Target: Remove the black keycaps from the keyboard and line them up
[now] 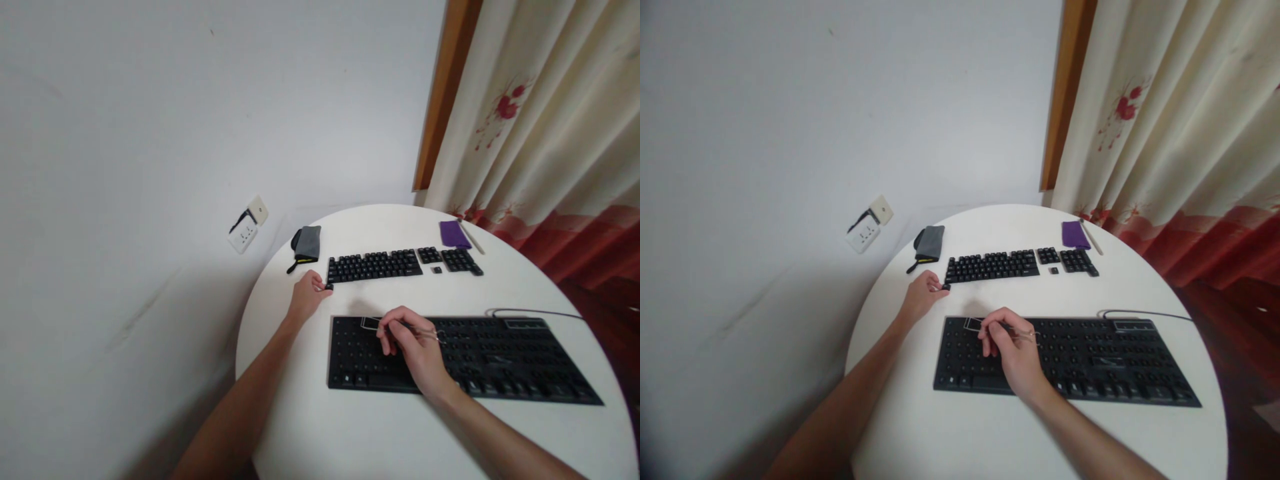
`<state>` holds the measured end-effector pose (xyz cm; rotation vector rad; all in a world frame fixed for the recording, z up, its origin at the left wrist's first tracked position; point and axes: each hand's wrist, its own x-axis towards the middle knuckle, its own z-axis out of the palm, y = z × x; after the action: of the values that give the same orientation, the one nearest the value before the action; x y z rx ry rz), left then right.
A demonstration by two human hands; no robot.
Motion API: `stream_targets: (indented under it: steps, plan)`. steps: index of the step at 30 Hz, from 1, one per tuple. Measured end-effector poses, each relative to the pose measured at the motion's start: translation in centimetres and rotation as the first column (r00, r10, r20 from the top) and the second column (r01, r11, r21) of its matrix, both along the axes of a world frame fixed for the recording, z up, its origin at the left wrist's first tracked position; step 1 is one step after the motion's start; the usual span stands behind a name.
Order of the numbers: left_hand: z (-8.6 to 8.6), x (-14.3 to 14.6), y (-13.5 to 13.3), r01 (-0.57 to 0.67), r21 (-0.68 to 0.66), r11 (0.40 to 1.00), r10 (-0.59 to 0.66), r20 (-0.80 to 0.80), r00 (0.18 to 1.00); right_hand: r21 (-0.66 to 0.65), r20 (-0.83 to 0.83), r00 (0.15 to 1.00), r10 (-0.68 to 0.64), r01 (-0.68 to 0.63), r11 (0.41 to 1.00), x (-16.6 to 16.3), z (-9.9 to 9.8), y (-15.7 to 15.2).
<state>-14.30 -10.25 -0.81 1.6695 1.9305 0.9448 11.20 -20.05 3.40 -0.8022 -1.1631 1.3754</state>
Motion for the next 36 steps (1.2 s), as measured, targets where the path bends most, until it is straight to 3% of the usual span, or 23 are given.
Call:
stream_targets:
  steps: [30,36]
  plan:
    - [0.12,0.54,0.08,0.006,0.003,1.000,-0.006,-0.024,1.000,-0.002,0.044,0.999,0.032,-0.032,0.999,-0.17,-0.45,-0.10]
    - [0.56,0.49,-0.03,0.005,-0.003,1.000,-0.005,-0.006,1.000,-0.086,0.198,0.959,0.204,-0.190,0.978,-0.73,-0.92,-0.64]
